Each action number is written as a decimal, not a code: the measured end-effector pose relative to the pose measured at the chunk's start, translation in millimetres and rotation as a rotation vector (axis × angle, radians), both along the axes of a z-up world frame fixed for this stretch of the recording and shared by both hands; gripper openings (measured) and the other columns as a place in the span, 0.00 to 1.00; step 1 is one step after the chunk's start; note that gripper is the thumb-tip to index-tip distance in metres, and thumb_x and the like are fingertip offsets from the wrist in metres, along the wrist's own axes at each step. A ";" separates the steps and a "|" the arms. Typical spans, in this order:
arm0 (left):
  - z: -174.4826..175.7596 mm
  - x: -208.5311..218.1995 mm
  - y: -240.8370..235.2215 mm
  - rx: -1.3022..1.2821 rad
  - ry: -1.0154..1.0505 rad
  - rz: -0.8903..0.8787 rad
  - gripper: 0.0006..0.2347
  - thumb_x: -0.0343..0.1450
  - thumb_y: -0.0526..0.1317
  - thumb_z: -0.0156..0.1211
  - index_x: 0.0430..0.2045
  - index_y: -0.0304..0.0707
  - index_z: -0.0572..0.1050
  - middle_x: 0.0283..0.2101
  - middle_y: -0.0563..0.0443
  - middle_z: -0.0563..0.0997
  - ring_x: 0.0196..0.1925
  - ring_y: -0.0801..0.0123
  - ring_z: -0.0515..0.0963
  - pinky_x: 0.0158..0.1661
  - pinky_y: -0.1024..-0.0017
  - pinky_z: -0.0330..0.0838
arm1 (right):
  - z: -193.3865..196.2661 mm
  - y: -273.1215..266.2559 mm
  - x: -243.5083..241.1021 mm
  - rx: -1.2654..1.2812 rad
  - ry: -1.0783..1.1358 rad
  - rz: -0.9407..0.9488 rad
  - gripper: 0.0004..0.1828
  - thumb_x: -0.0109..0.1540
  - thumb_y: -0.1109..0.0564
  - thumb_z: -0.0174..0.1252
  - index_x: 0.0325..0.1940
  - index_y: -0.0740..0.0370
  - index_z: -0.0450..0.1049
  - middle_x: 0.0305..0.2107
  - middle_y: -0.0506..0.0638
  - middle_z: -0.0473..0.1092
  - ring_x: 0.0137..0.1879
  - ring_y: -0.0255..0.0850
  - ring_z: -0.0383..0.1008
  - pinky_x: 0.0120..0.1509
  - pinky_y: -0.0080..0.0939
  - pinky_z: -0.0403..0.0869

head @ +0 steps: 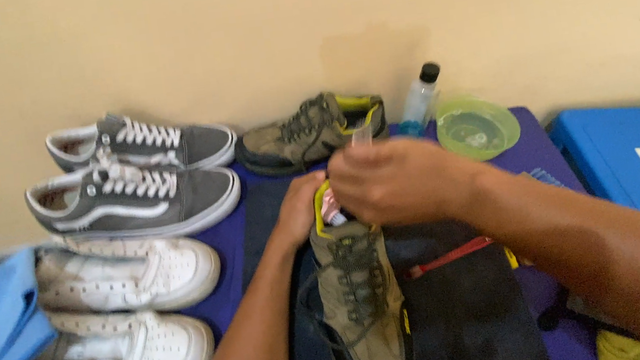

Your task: The person cleans the interior of a hiking boot using a pink toothbrush. They repeatedly dip the brush into a bowl of water and scrub the inside lining and collar of the shoe. Other shoes and cleaning tools are visible on the table.

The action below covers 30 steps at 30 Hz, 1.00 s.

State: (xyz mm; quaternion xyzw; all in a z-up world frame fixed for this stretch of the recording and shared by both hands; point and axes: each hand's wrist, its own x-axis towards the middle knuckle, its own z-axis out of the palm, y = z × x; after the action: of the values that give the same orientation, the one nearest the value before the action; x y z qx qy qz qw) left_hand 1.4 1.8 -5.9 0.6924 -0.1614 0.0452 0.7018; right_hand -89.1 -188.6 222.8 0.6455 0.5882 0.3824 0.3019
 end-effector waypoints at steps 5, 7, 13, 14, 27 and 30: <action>13.7 -17.2 -6.7 -0.075 0.009 0.007 0.16 0.75 0.42 0.49 0.21 0.33 0.79 0.25 0.42 0.78 0.34 0.57 0.75 0.43 0.62 0.69 | 8.8 -2.9 -0.4 0.120 -0.006 0.011 0.08 0.64 0.58 0.59 0.30 0.51 0.76 0.29 0.48 0.70 0.45 0.43 0.69 0.61 0.47 0.61; 8.5 -8.5 -7.7 -0.099 0.006 0.010 0.15 0.76 0.40 0.51 0.22 0.31 0.80 0.27 0.42 0.78 0.36 0.55 0.74 0.45 0.58 0.68 | 12.8 -5.1 1.0 0.111 -0.011 0.026 0.09 0.64 0.57 0.59 0.29 0.48 0.77 0.29 0.46 0.71 0.45 0.41 0.69 0.62 0.45 0.59; 0.5 -11.3 -11.6 -0.012 0.042 0.017 0.17 0.76 0.41 0.48 0.40 0.20 0.82 0.43 0.19 0.79 0.50 0.36 0.76 0.54 0.50 0.65 | 4.0 -7.7 1.4 0.169 0.080 0.054 0.08 0.62 0.58 0.58 0.27 0.51 0.75 0.27 0.48 0.70 0.43 0.42 0.68 0.57 0.45 0.61; 38.4 -30.6 -15.0 -0.018 0.034 0.012 0.16 0.74 0.41 0.47 0.32 0.27 0.81 0.36 0.30 0.79 0.44 0.45 0.76 0.48 0.59 0.66 | 19.0 -9.9 4.3 0.177 0.027 0.024 0.09 0.63 0.57 0.57 0.28 0.50 0.73 0.28 0.48 0.69 0.43 0.42 0.68 0.57 0.46 0.62; 101.2 -66.0 -23.1 -0.072 0.109 0.057 0.14 0.73 0.42 0.49 0.16 0.39 0.75 0.23 0.46 0.75 0.32 0.54 0.73 0.38 0.66 0.64 | 3.6 -22.8 22.7 0.255 0.036 -0.078 0.09 0.66 0.55 0.56 0.31 0.47 0.76 0.30 0.45 0.71 0.46 0.44 0.72 0.59 0.50 0.65; 20.6 -10.6 -0.7 -0.049 0.150 0.075 0.16 0.74 0.43 0.49 0.21 0.32 0.79 0.28 0.37 0.79 0.38 0.48 0.75 0.47 0.60 0.66 | -8.3 -23.2 7.5 0.264 0.046 -0.132 0.07 0.63 0.58 0.55 0.30 0.51 0.74 0.29 0.48 0.69 0.44 0.48 0.71 0.55 0.55 0.66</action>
State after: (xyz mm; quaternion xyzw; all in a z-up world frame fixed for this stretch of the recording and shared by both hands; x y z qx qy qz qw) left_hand -9.2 1.2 14.7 0.6819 -0.0813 0.0235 0.7266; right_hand -81.6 -211.8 214.5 0.7254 0.4960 0.4209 0.2251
